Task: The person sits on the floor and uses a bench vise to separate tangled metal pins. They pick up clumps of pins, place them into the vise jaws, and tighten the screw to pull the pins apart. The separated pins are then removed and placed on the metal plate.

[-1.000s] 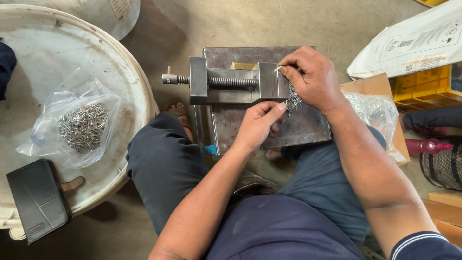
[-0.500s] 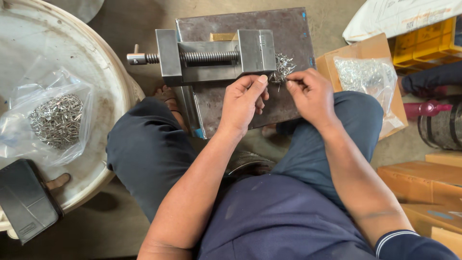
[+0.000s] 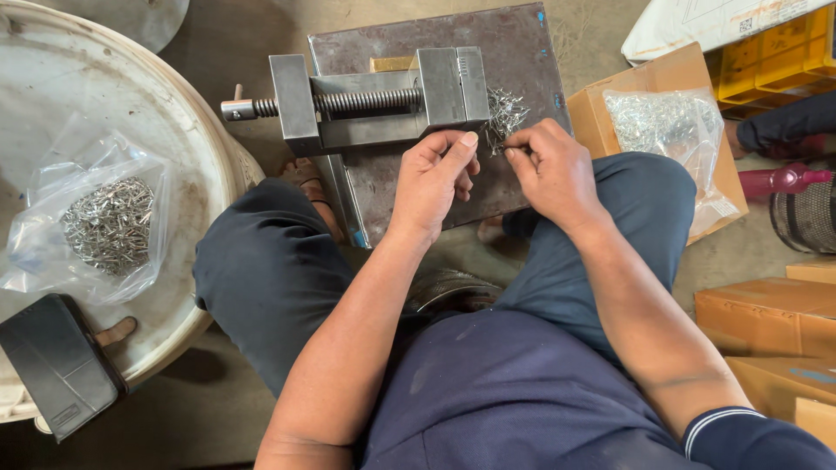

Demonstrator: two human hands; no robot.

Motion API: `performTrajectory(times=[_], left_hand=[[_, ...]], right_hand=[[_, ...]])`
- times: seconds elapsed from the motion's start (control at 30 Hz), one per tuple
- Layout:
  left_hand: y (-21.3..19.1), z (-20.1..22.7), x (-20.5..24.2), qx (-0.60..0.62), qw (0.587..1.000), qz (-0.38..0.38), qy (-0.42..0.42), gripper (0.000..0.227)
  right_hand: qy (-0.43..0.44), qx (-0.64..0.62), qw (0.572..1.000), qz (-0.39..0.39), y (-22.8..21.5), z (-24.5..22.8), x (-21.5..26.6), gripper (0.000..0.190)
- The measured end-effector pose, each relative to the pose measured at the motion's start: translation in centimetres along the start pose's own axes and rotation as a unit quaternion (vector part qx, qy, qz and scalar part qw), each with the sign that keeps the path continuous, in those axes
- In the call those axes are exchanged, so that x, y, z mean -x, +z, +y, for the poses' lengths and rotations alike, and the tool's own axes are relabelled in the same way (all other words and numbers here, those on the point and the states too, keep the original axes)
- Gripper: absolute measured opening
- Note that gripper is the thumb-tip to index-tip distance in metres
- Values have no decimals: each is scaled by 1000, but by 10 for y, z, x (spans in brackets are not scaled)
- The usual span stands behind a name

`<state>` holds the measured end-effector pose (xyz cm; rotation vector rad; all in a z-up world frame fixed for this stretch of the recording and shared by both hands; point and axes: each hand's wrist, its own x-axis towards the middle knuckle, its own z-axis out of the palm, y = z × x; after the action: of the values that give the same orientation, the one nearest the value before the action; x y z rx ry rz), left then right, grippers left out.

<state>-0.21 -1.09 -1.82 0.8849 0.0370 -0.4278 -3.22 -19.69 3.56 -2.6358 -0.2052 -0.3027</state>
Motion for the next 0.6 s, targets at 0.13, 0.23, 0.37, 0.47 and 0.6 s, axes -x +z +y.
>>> performTrajectory(times=[0.13, 0.23, 0.37, 0.47, 0.6], left_hand=[[1, 0, 1, 0, 1000, -5, -5, 25], [1, 2, 1, -7, 1000, 1, -6, 25], [2, 3, 2, -10, 1000, 3, -12, 25], [2, 2, 2, -16, 1000, -2, -8, 25], [3, -1, 2, -50, 999, -8, -1, 25]], right_hand=[[27, -55, 998, -3, -5, 4, 4, 19], [26, -31, 999, -4, -3, 3, 5, 17], [-13, 21, 1000, 17, 2, 3, 4, 9], [-20, 20, 999, 24, 3, 3, 4, 7], [7, -53, 998, 28, 0, -2, 4, 8]])
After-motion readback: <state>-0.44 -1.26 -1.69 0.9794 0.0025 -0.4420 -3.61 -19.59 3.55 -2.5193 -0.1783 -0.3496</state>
